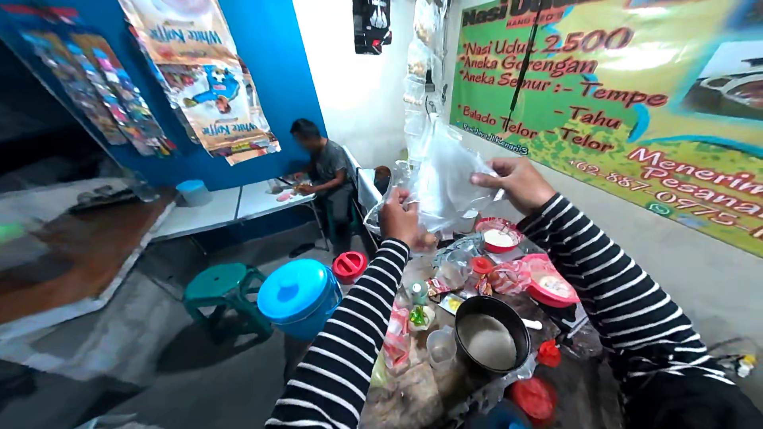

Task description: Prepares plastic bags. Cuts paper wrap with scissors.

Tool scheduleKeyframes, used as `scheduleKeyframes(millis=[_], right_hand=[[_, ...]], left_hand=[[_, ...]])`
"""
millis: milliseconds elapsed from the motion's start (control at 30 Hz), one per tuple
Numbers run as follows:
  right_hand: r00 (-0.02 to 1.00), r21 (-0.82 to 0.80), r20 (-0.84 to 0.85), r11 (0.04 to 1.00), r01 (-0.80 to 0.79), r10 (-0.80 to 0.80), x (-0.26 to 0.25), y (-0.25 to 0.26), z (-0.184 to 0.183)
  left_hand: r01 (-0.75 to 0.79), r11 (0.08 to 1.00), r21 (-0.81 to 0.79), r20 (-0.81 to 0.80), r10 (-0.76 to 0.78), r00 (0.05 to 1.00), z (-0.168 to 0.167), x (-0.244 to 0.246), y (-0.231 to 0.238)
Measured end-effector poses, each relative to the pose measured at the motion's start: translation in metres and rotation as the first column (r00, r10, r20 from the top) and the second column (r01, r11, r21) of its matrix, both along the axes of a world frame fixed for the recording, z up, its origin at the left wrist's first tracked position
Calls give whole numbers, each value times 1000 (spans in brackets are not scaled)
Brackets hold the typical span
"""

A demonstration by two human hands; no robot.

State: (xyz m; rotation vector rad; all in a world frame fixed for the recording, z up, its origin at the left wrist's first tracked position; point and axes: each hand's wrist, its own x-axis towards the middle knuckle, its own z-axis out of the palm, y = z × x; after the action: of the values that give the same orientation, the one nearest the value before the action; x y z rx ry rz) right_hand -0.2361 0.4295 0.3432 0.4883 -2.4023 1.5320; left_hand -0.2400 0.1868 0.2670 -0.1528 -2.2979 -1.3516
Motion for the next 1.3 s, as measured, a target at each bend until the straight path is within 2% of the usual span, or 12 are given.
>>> scheduleKeyframes(millis=[133,333,500,633,800,867,933,1000,1133,1167,1233,1300], right_hand=[[961,93,-181,969,227,-208,8,15,-1],[867,216,-442,911,352,-230,-7,-48,-82],[789,10,-508,913,407,-346,-21,-90,-144],[671,-173,-544,849,499,-504,-11,-111,-163],[550,-227,-615,795,563,-565,6,-122,-173],[521,-192,-643,776,600,-562,10,-122,-178],[622,-2,-599,777,629,-505,26,-121,-205],[757,154,-492,813,561,-429,66,-120,-263],[869,24,-376,934,356,-322,159,-141,-347],[907,-23,-340,967,255,-247,176,-142,-363],[965,-39,-257,998,-55,43,186,-139,-383],[937,15,-48,938,-345,345,193,-131,-380]], left_hand=[[-55,998,-36,-37,54,998,-15,-7,-3],[-71,980,-186,81,88,993,-21,-6,9],[-81,973,-215,74,99,992,-22,-16,4],[-105,958,-267,56,124,991,-17,-16,-1],[-119,952,-281,88,149,985,-8,-11,-8],[-118,952,-282,84,147,985,-5,-9,-11],[-104,946,-307,100,140,985,-3,-5,-15],[-54,944,-325,144,106,984,-5,5,-18],[-24,970,-241,-18,20,1000,-19,30,-49],[-23,973,-232,-53,11,999,-34,46,-60],[-37,986,-163,-103,21,995,-77,83,-90],[10,1000,-25,-93,-13,996,-144,137,-124]])
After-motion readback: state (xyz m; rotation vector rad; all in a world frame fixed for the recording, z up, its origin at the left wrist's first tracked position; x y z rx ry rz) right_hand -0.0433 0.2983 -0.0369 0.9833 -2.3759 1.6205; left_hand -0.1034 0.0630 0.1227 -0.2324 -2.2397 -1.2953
